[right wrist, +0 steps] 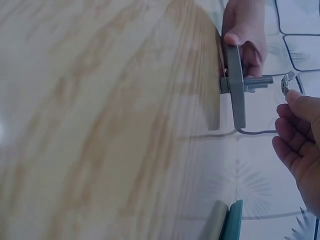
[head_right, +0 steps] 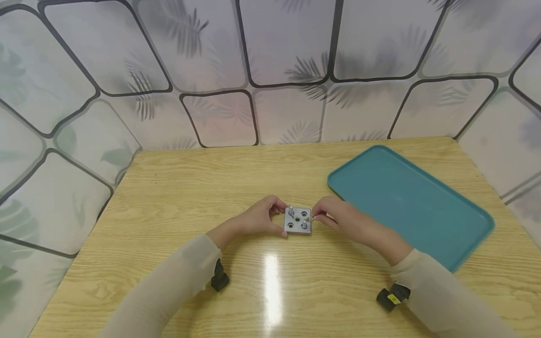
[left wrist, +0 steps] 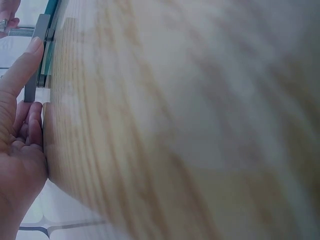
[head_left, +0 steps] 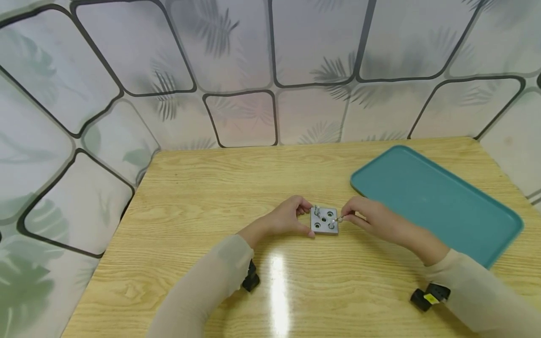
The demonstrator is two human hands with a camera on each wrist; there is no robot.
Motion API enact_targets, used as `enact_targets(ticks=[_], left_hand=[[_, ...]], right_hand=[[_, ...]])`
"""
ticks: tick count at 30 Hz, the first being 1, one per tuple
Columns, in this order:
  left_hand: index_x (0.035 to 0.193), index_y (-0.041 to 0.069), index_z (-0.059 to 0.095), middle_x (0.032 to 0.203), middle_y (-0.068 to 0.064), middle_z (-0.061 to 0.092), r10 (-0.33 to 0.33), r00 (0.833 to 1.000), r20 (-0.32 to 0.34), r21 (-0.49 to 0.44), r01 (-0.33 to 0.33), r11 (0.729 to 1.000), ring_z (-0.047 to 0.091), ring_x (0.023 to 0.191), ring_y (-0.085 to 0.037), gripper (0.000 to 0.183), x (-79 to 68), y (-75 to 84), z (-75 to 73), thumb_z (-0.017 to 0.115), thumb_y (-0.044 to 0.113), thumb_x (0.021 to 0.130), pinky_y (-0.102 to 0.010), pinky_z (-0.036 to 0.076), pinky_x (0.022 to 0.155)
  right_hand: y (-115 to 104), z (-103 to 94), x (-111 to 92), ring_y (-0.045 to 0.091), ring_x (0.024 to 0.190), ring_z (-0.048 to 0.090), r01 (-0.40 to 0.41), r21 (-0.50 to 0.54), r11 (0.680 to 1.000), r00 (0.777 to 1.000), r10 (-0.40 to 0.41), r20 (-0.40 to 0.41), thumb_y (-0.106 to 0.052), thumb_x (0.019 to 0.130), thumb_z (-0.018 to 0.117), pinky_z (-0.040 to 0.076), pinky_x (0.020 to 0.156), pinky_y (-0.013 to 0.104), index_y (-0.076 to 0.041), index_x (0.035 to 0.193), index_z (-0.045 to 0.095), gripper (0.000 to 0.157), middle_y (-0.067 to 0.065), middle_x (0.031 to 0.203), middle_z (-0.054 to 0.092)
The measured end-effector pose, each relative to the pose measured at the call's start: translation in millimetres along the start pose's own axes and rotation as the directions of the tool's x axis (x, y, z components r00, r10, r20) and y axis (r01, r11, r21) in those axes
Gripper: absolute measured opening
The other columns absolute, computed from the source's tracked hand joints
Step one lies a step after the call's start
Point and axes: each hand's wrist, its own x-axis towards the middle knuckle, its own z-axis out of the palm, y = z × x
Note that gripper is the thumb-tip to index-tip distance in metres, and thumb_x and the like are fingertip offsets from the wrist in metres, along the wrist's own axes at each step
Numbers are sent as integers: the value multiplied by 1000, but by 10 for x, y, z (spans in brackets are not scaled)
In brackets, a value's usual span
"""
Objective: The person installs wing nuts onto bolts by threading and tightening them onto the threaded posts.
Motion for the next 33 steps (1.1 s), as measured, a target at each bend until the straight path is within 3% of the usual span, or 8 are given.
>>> enact_targets(ticks=[11, 17, 25, 31, 33], left_hand=[[121, 4, 51, 110, -1, 51, 1, 1000, -5, -3, -1, 1000, 47, 100, -12, 69, -7, 11, 2, 88, 21, 65, -23, 41, 90], [121, 5, 51, 111, -1, 51, -11, 1000, -2, 3, 11, 1000, 47, 101, -12, 69, -6, 18, -3, 88, 21, 66, -23, 41, 90], [121, 5, 51, 111, -1, 51, -10, 1000, -1, 1, 10, 1000, 47, 101, -12, 68, -2, 28, -11, 88, 22, 66, -23, 41, 90], [121, 4, 52, 110, -1, 51, -7, 1000, -3, 0, 7, 1000, 47, 100, -12, 69, 1, 21, -11, 88, 21, 65, -23, 41, 90], [121, 4, 52, 109, -1, 51, -9, 1000, -3, 1, 9, 1000, 47, 100, -12, 69, 0, 22, -10, 88, 21, 65, -23, 41, 89]], right_hand=[[-2, 68, 67, 5, 79, 53, -25, 0, 1000, 998, 25, 58, 5, 81, 68, 47, 67, 24, -11, 92, 62, 21, -7, 87, 59], [52, 89, 114, 7, 78, 54, 49, 7, 999, 997, -49, 52, -5, 91, 60, 46, 66, 25, -9, 91, 61, 4, -4, 88, 60], [44, 60, 147, 11, 81, 56, 115, -4, 993, 992, -115, 59, -11, 94, 55, 47, 68, 28, -9, 92, 63, 9, -1, 89, 61], [-11, 50, 164, 11, 80, 56, 84, -95, 992, 993, -75, 94, -7, 90, 62, 48, 68, 27, -8, 91, 63, 2, -1, 89, 61], [-46, 48, 169, 11, 80, 56, 57, -125, 991, 993, -43, 111, -4, 86, 67, 48, 67, 27, -9, 90, 64, 7, -1, 88, 61]])
